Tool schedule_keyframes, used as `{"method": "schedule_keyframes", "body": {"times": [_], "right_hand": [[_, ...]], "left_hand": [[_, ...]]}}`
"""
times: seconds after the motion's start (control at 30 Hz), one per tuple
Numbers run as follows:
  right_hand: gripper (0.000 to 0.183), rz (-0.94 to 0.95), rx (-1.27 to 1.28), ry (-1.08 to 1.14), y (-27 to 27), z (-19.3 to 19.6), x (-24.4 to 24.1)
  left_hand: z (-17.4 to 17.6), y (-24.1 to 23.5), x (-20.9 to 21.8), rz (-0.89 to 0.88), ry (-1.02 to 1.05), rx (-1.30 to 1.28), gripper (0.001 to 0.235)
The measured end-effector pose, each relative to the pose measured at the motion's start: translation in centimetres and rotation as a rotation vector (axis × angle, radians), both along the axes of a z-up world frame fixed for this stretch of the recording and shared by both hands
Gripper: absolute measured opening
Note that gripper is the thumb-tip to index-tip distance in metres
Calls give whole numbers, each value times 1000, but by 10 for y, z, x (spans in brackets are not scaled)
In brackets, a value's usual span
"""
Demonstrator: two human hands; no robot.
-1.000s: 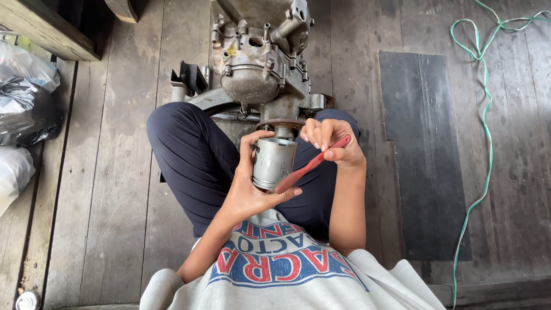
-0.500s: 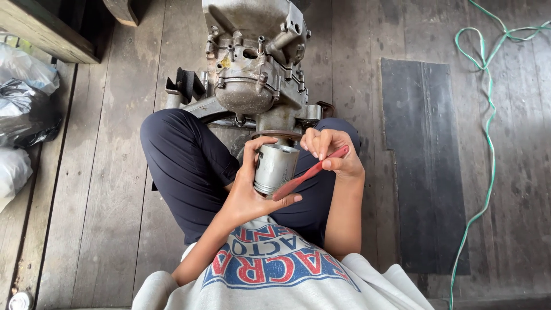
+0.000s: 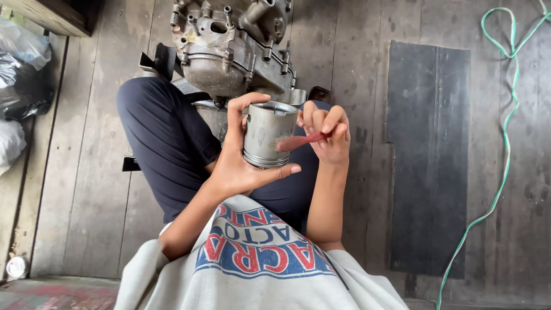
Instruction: Cleaning an engine piston by scrubbing it with a brush.
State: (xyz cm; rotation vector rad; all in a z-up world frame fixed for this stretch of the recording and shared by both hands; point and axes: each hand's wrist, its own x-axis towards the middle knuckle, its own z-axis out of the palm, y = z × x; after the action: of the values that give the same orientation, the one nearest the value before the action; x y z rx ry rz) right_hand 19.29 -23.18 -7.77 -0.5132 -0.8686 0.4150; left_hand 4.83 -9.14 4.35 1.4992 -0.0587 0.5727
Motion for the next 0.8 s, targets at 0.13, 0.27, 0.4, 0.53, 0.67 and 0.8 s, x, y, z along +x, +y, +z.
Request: {"method": "schedule_keyframes", "body": {"times": [0.13,0.27,0.4,0.53,0.67,0.8], "right_hand": [[46,-12,-18,-12,12,-1,-1],[49,-52,-67,-21,16,1,-9],[45,-118,-141,-19,29,8,-26],[38,-169,-165,16,43,13,-33],[34,-240,-260,-1,58,19,-41],[35,-336,-408,-135,60,28,-40]], "left_hand": [[-16,16,-6,-9,-26,-43,96],[-27,42,-13,-82,51,-62,97],[-28,62,-26,-144,71,-119,99],[-32,83,-40,-159,80,-114,100],[-37,97,-56,-138,147,-133,98],[-53,104,-64,-115,205,-161,97]]}}
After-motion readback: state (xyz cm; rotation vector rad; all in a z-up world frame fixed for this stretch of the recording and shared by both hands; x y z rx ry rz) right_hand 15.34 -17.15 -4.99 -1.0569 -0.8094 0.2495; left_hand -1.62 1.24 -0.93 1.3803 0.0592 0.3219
